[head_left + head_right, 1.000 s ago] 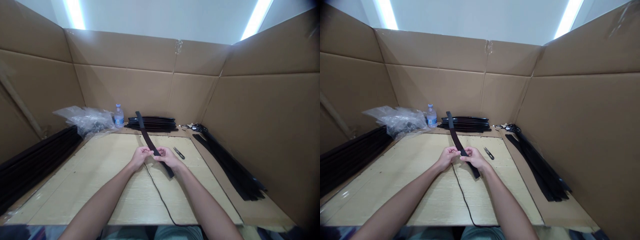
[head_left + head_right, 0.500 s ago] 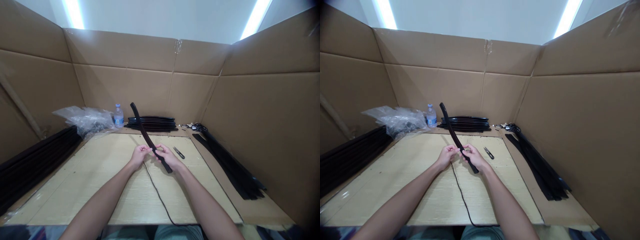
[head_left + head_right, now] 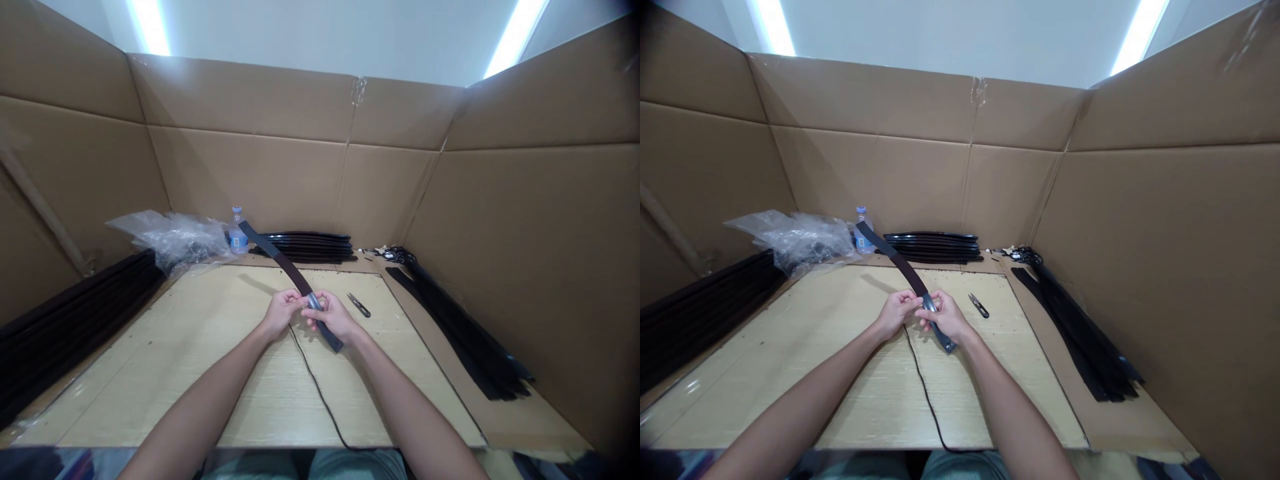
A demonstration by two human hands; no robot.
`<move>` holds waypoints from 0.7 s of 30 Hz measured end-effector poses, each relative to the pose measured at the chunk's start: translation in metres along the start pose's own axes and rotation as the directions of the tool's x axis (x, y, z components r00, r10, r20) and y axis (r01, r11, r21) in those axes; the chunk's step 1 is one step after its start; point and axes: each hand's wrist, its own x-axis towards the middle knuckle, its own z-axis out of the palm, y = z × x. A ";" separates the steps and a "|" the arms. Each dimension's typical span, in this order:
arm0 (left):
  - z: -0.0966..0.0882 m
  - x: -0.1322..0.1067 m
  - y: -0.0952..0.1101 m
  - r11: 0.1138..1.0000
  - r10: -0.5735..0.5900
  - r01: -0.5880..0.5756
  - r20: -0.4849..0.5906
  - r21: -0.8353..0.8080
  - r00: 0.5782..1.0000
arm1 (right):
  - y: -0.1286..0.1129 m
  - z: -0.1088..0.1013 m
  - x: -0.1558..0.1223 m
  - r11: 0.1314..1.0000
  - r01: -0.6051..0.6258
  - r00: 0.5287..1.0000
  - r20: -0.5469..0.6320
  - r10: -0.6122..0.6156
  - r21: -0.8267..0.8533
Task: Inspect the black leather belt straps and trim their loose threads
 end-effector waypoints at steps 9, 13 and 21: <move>-0.002 0.001 0.004 1.000 -0.001 0.002 -0.026 0.023 1.000 | 0.004 0.000 0.006 0.998 0.025 0.996 -0.085 -0.020 0.056; -0.003 0.002 0.003 1.000 0.026 -0.026 0.001 -0.001 1.000 | 0.005 -0.002 0.007 0.999 0.035 0.996 -0.079 -0.034 0.016; 0.000 0.000 0.003 1.000 -0.004 0.004 0.017 -0.001 1.000 | 0.004 -0.007 0.005 0.999 0.028 0.999 -0.032 -0.028 -0.018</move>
